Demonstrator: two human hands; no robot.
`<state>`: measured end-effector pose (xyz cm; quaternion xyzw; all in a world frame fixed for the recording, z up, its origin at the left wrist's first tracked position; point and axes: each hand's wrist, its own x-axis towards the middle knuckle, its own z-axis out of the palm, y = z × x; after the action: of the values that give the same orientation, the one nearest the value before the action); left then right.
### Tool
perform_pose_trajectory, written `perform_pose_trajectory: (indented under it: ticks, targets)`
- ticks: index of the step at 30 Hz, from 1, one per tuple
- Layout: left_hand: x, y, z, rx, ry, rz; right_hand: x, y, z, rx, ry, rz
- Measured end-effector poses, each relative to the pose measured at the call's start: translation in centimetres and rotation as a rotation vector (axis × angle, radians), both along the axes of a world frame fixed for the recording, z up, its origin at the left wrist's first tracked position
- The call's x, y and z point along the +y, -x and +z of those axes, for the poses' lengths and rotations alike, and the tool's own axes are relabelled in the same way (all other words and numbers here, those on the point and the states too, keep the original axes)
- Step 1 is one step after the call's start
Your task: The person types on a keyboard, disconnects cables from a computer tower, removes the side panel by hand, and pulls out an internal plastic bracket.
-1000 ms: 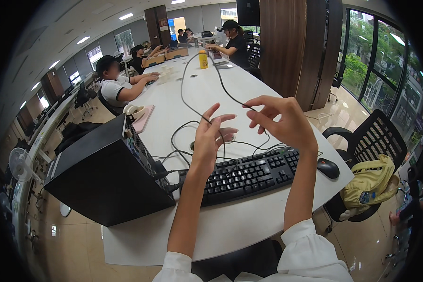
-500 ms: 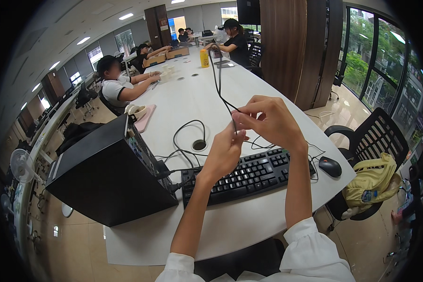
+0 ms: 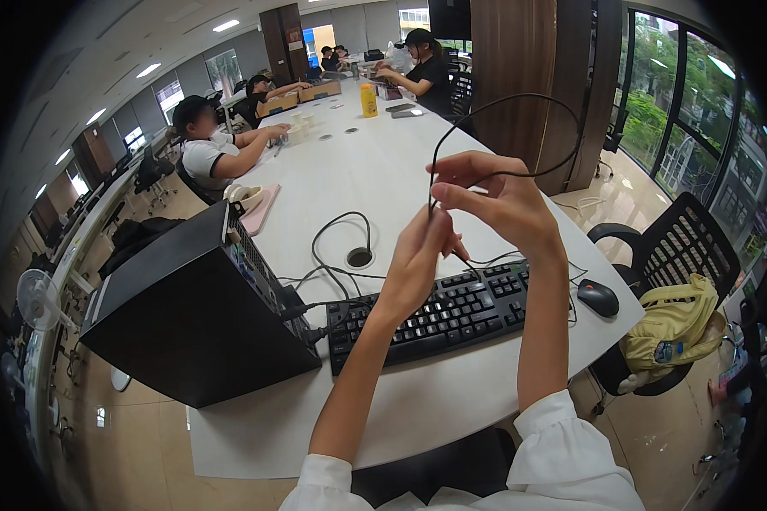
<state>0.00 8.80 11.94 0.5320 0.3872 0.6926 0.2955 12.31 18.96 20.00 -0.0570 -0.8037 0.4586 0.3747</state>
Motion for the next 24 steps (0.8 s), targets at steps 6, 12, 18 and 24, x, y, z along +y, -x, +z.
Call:
perform_pose_trajectory:
  ticks: [6, 12, 18, 24]
  targets:
    - [-1.5, 1.2, 1.4, -0.558, -0.136, 0.121, 1.3, -1.6, -1.0, -0.412, -0.402, 0.153]
    - [-3.2, 3.0, 2.3, -0.838, -0.284, -0.039, 3.6, -1.0, -1.9, -0.803, -0.354, 0.318]
    - [-3.9, 4.2, 2.2, -0.872, -0.318, -0.075, 5.6, -1.0, -3.3, -1.030, -0.361, 0.138]
    - [-4.0, 5.5, 2.0, -1.055, -0.368, -0.123, 7.3, -3.6, -3.0, -1.018, -0.262, 0.091]
